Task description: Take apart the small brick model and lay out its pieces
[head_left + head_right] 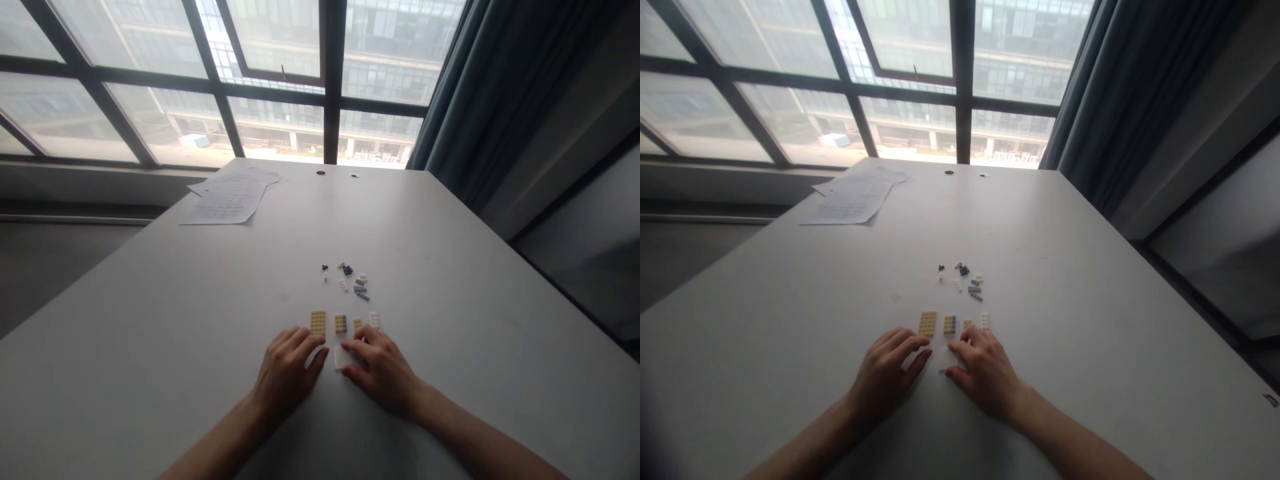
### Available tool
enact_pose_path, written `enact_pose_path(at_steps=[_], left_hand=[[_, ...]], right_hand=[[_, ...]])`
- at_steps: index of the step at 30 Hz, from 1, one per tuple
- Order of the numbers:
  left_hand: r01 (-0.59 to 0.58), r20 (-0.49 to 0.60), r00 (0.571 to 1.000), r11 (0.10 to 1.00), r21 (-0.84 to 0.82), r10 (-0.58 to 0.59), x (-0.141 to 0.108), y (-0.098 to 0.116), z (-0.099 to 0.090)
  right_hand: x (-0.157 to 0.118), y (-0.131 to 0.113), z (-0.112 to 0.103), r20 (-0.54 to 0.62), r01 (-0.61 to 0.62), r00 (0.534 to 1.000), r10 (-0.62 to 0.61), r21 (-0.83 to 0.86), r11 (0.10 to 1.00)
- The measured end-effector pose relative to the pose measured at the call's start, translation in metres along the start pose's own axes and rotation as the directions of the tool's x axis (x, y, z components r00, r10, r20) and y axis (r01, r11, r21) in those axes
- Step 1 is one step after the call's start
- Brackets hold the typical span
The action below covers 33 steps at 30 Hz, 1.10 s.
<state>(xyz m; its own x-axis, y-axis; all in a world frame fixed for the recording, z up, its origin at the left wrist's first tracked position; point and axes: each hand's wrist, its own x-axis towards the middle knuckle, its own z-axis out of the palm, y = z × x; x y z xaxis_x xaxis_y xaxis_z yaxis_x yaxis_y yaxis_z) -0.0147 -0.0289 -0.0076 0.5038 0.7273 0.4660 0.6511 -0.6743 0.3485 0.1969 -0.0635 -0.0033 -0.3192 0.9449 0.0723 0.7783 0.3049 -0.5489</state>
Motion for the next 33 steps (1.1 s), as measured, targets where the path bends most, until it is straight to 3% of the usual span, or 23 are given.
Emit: enact_pose_path(at_steps=[21,28,33], left_hand=[[-0.011,0.001,1.000,1.000,-0.006,0.011,-0.002,0.000,0.001],[-0.023,-0.008,1.000,1.000,0.005,0.023,0.000,0.000,0.000],[-0.028,-0.013,1.000,0.999,-0.017,0.028,0.000,0.000,0.000]], right_hand=[[0.001,-0.005,0.004,-0.039,0.118,0.992,-0.124,-0.131,0.984],[-0.002,0.008,0.003,-0.166,0.164,0.968,-0.186,-0.141,0.976],[0.000,0.029,-0.021,-0.277,0.158,0.940,-0.197,-0.159,0.975]])
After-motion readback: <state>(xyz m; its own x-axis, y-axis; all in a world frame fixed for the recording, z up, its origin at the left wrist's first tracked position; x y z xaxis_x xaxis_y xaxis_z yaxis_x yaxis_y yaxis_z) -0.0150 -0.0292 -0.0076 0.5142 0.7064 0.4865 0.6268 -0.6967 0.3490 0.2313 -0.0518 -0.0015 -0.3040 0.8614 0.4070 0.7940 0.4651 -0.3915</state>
